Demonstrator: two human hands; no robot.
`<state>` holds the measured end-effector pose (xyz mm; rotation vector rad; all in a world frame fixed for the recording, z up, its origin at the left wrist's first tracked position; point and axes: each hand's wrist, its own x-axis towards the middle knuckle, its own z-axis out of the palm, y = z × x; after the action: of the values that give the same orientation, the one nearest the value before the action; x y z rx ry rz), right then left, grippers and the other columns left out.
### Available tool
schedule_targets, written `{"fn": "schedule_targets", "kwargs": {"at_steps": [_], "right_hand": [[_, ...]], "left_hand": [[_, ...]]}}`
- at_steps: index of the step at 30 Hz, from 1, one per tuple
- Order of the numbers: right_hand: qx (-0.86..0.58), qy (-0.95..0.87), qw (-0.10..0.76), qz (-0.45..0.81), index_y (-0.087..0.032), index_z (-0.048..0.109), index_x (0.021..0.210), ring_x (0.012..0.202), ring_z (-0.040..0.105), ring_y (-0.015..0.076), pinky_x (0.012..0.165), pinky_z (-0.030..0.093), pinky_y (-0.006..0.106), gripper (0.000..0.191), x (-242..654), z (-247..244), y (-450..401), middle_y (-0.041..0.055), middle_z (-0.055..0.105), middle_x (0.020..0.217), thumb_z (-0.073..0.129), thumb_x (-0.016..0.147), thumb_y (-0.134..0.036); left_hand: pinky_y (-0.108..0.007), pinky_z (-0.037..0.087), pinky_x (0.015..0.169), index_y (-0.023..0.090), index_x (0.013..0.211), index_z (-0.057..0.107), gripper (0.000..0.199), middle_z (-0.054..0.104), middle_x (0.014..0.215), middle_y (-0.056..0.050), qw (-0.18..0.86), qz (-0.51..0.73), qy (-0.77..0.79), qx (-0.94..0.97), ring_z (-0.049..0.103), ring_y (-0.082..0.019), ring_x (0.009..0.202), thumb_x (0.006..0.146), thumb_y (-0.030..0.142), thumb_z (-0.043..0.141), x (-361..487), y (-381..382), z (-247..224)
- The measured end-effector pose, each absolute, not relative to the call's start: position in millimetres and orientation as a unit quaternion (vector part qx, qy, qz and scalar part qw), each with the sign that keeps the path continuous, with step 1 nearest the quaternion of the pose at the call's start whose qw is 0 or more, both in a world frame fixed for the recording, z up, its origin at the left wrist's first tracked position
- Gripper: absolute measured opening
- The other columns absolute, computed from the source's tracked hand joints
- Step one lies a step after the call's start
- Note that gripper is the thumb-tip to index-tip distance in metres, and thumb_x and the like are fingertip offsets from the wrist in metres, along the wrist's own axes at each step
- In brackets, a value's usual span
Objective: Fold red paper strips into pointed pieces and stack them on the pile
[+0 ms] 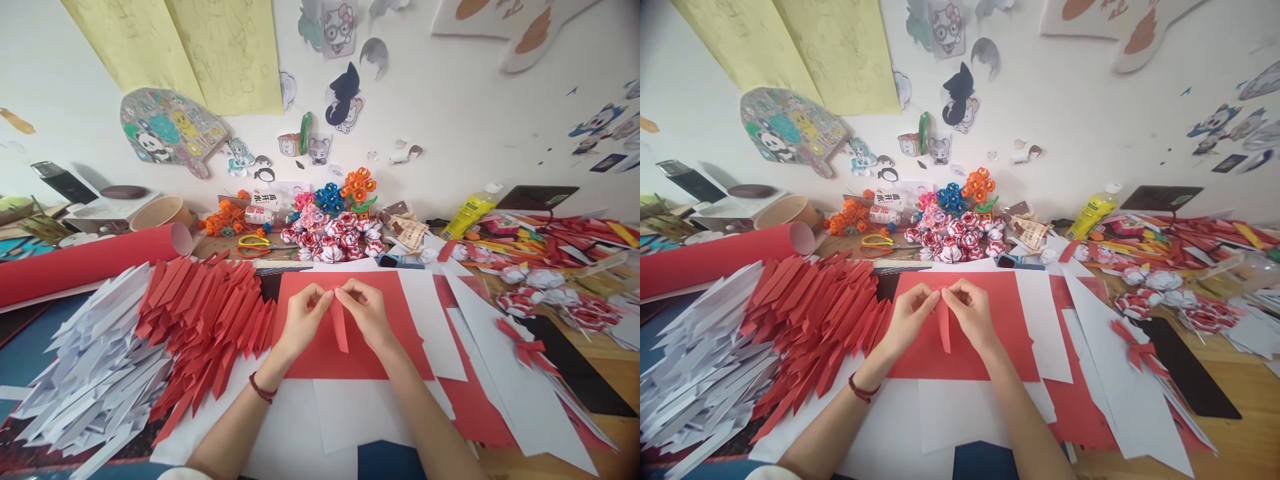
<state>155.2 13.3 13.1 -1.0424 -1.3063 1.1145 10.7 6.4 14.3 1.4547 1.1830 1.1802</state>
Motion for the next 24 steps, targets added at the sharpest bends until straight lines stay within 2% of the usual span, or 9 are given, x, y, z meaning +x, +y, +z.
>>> {"fn": "schedule_targets", "kwargs": {"at_steps": [6,11,24], "right_hand": [[-0.424,-0.52,0.557,0.489,-0.019,0.06,0.066,0.063,0.049,0.0133,0.06,0.039,0.026,0.025,154.0,13.9,13.3,-0.0016,0.054,0.064,0.066,0.081,-0.037],[-0.423,-0.497,0.566,0.503,-0.018,0.059,0.064,0.058,0.043,0.0111,0.055,0.036,0.025,0.024,154.7,14.4,13.4,-0.0029,0.049,0.061,0.067,0.08,-0.034],[-0.432,-0.466,0.609,0.474,-0.018,0.062,0.068,0.064,0.049,0.0126,0.06,0.038,0.025,0.02,155.3,11.0,14.8,-0.0016,0.054,0.066,0.069,0.08,-0.032]], "left_hand": [[-0.021,0.036,0.06,0.016,0.069,0.052,0.034,0.048,0.064,0.003,0.449,0.472,0.473,0.593,0.043,-0.01,0.061,0.087,0.045,0.055,12.6,5.4,12.1],[-0.021,0.034,0.06,0.016,0.065,0.048,0.038,0.044,0.061,0.004,0.433,0.456,0.477,0.614,0.04,-0.009,0.06,0.088,0.045,0.055,14.9,3.9,12.8],[-0.02,0.032,0.057,0.015,0.066,0.049,0.037,0.044,0.062,0.004,0.471,0.435,0.476,0.602,0.038,-0.008,0.059,0.088,0.044,0.054,21.6,0.1,10.1]]}}
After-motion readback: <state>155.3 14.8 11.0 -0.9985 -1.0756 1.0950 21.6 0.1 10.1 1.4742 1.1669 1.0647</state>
